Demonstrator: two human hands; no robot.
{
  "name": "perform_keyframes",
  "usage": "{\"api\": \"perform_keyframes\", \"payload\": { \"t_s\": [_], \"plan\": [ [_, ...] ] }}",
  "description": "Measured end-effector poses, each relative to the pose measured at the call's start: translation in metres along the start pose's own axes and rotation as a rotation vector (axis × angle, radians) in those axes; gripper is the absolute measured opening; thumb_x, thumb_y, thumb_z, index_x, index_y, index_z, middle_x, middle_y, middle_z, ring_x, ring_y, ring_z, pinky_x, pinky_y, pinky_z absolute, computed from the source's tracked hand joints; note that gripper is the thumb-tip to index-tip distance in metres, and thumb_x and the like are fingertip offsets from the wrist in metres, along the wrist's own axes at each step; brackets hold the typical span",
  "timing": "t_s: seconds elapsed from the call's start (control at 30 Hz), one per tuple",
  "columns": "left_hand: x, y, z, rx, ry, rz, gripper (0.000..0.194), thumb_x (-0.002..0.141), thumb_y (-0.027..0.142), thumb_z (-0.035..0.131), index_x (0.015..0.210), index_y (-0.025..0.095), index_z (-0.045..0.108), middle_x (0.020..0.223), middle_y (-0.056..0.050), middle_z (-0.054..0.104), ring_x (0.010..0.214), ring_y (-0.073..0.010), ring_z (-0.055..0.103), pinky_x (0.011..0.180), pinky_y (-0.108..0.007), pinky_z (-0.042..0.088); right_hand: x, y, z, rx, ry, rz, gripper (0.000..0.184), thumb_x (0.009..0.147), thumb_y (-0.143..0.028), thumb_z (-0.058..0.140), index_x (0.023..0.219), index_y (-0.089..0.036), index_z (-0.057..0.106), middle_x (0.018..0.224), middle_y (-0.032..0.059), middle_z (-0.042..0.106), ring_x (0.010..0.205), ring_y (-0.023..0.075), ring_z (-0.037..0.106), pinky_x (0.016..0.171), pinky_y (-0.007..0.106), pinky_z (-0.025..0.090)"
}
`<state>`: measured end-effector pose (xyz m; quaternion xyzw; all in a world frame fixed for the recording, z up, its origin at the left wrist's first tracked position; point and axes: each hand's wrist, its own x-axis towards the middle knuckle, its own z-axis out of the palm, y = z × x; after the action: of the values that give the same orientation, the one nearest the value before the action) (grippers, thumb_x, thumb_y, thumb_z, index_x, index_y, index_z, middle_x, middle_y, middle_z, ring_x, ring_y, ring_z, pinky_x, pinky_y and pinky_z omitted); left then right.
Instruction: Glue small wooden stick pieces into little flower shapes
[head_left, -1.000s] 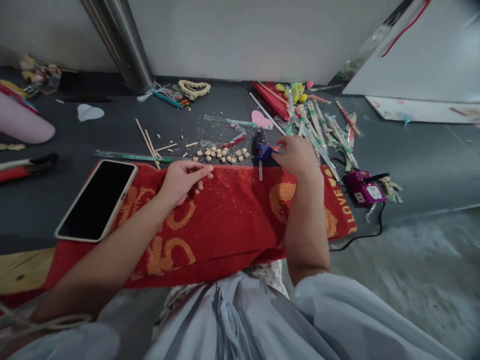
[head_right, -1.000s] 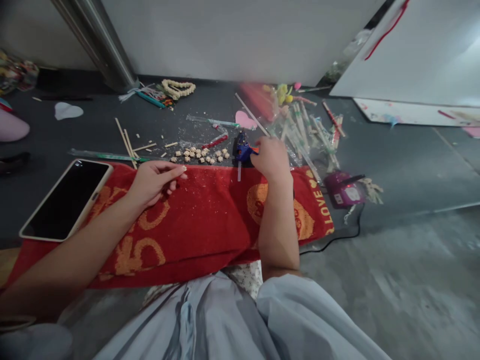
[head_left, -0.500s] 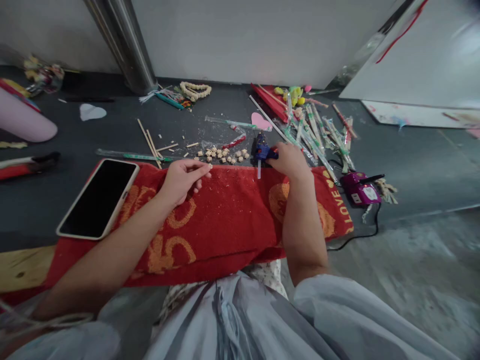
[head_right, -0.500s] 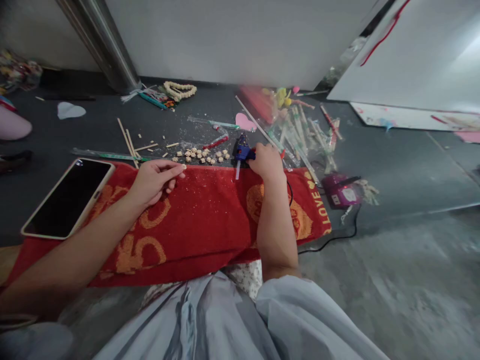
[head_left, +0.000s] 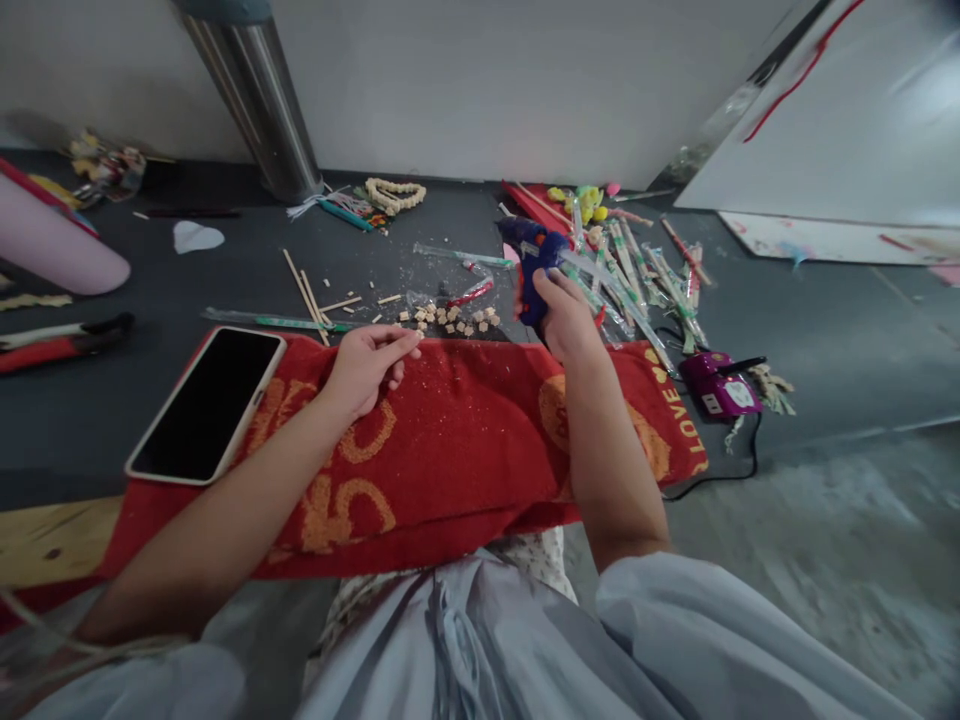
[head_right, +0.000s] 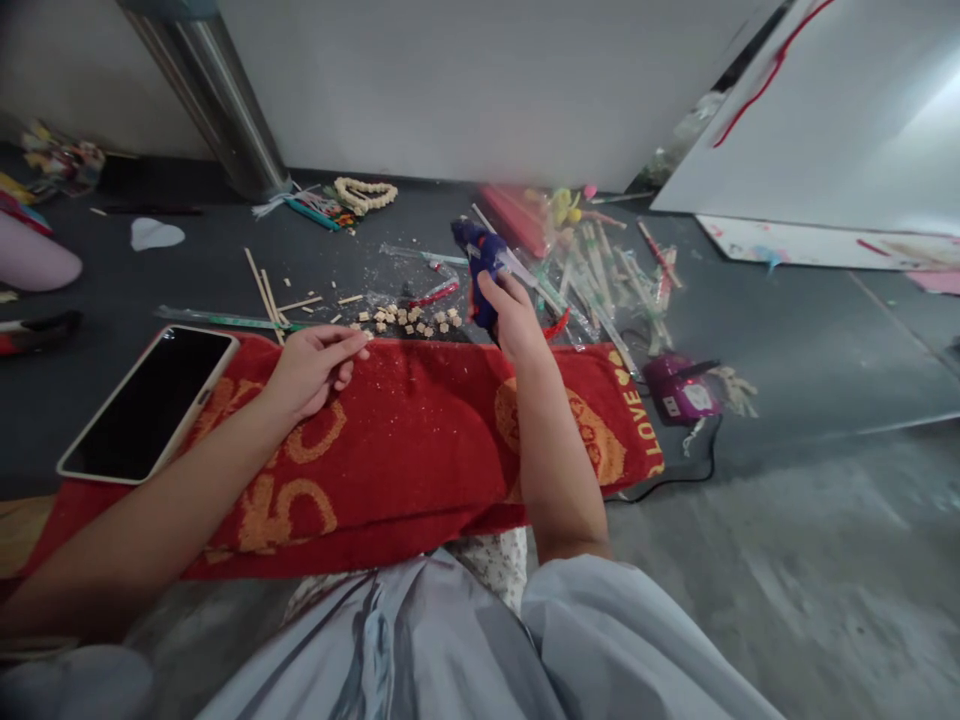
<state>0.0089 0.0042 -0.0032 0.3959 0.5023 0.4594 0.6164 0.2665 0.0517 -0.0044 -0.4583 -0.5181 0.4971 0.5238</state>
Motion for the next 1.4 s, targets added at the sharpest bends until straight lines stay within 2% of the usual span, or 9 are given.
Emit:
{"api": "perform_keyframes", "payload": {
  "t_s": [0.07, 0.17, 0.4, 0.53, 0.63, 0.73, 0.87, 1.07, 1.4],
  "plan": [
    [0.000, 0.000, 0.000, -0.002, -0.001, -0.006, 0.033, 0.057, 0.034, 0.085, 0.076, 0.014, 0.068, 0.060, 0.001, 0.065, 0.035, -0.0039, 0.042, 0.030, -0.018, 0.029, -0.005, -0.004, 0.012, 0.134, -0.050, 0.005, 0.039, 0.072, -0.053, 0.076, 0.089, -0.023, 0.058, 0.074, -0.0033, 0.055, 0.059, 0.0089, 0.052, 0.057, 0.025, 0.048],
    [0.000, -0.002, 0.000, 0.029, -0.002, 0.003, 0.033, 0.058, 0.036, 0.084, 0.077, 0.015, 0.068, 0.061, 0.001, 0.064, 0.035, -0.0042, 0.041, 0.030, -0.018, 0.028, -0.011, -0.008, 0.025, 0.171, -0.068, 0.018, 0.036, 0.072, -0.048, 0.079, 0.076, -0.021, 0.056, 0.066, -0.0049, 0.052, 0.053, 0.0064, 0.049, 0.049, 0.022, 0.044],
    [-0.004, -0.009, 0.000, 0.397, -0.116, 0.196, 0.025, 0.069, 0.039, 0.076, 0.077, 0.015, 0.072, 0.057, -0.001, 0.064, 0.041, -0.0059, 0.044, 0.038, -0.018, 0.033, -0.014, -0.010, 0.033, 0.115, -0.044, 0.153, 0.044, 0.068, -0.057, 0.076, 0.083, -0.017, 0.064, 0.061, -0.0036, 0.058, 0.047, 0.0068, 0.051, 0.043, 0.022, 0.045],
    [-0.005, -0.009, 0.001, 0.407, -0.126, 0.210, 0.023, 0.070, 0.037, 0.075, 0.075, 0.015, 0.072, 0.055, 0.000, 0.062, 0.041, -0.0065, 0.045, 0.038, -0.018, 0.033, -0.016, -0.012, 0.036, 0.017, -0.046, 0.180, 0.047, 0.065, -0.061, 0.076, 0.078, -0.017, 0.066, 0.058, -0.0017, 0.060, 0.045, 0.0076, 0.053, 0.043, 0.022, 0.046],
    [-0.004, -0.009, 0.001, 0.268, -0.081, 0.124, 0.024, 0.068, 0.036, 0.078, 0.078, 0.015, 0.071, 0.055, 0.001, 0.061, 0.037, -0.0051, 0.040, 0.034, -0.019, 0.028, -0.017, -0.012, 0.038, -0.040, -0.050, 0.206, 0.047, 0.064, -0.062, 0.076, 0.073, -0.018, 0.064, 0.056, -0.0012, 0.061, 0.043, 0.0081, 0.052, 0.042, 0.023, 0.047],
    [0.001, -0.007, -0.001, 0.085, 0.032, 0.075, 0.023, 0.067, 0.033, 0.080, 0.079, 0.017, 0.068, 0.057, 0.003, 0.059, 0.034, -0.0032, 0.034, 0.032, -0.019, 0.022, -0.018, -0.012, 0.040, -0.040, -0.093, 0.195, 0.048, 0.064, -0.064, 0.076, 0.071, -0.018, 0.062, 0.055, -0.0014, 0.061, 0.043, 0.0088, 0.053, 0.041, 0.023, 0.047],
    [0.008, -0.002, -0.006, -0.043, 0.176, 0.161, 0.017, 0.071, 0.030, 0.078, 0.080, 0.020, 0.067, 0.060, 0.004, 0.060, 0.036, -0.0025, 0.031, 0.034, -0.019, 0.022, -0.024, -0.015, 0.042, -0.013, -0.199, 0.188, 0.050, 0.067, -0.066, 0.074, 0.073, -0.017, 0.063, 0.056, -0.0015, 0.062, 0.043, 0.0089, 0.056, 0.043, 0.022, 0.048],
    [0.010, 0.002, -0.010, 0.031, 0.228, 0.268, 0.014, 0.076, 0.033, 0.074, 0.082, 0.023, 0.066, 0.062, 0.004, 0.060, 0.037, -0.0044, 0.032, 0.036, -0.022, 0.026, -0.031, -0.017, 0.046, 0.058, -0.366, 0.176, 0.051, 0.070, -0.066, 0.073, 0.071, -0.016, 0.062, 0.057, -0.0005, 0.063, 0.045, 0.0092, 0.057, 0.044, 0.021, 0.049],
    [0.009, -0.003, -0.015, 0.279, 0.250, 0.329, 0.025, 0.078, 0.041, 0.071, 0.094, 0.021, 0.068, 0.071, 0.001, 0.066, 0.048, -0.0075, 0.048, 0.043, -0.022, 0.035, -0.030, -0.016, 0.043, 0.080, -0.430, 0.142, 0.047, 0.074, -0.061, 0.072, 0.066, -0.016, 0.061, 0.055, -0.0016, 0.061, 0.044, 0.0075, 0.056, 0.043, 0.019, 0.048]
  ]
}}
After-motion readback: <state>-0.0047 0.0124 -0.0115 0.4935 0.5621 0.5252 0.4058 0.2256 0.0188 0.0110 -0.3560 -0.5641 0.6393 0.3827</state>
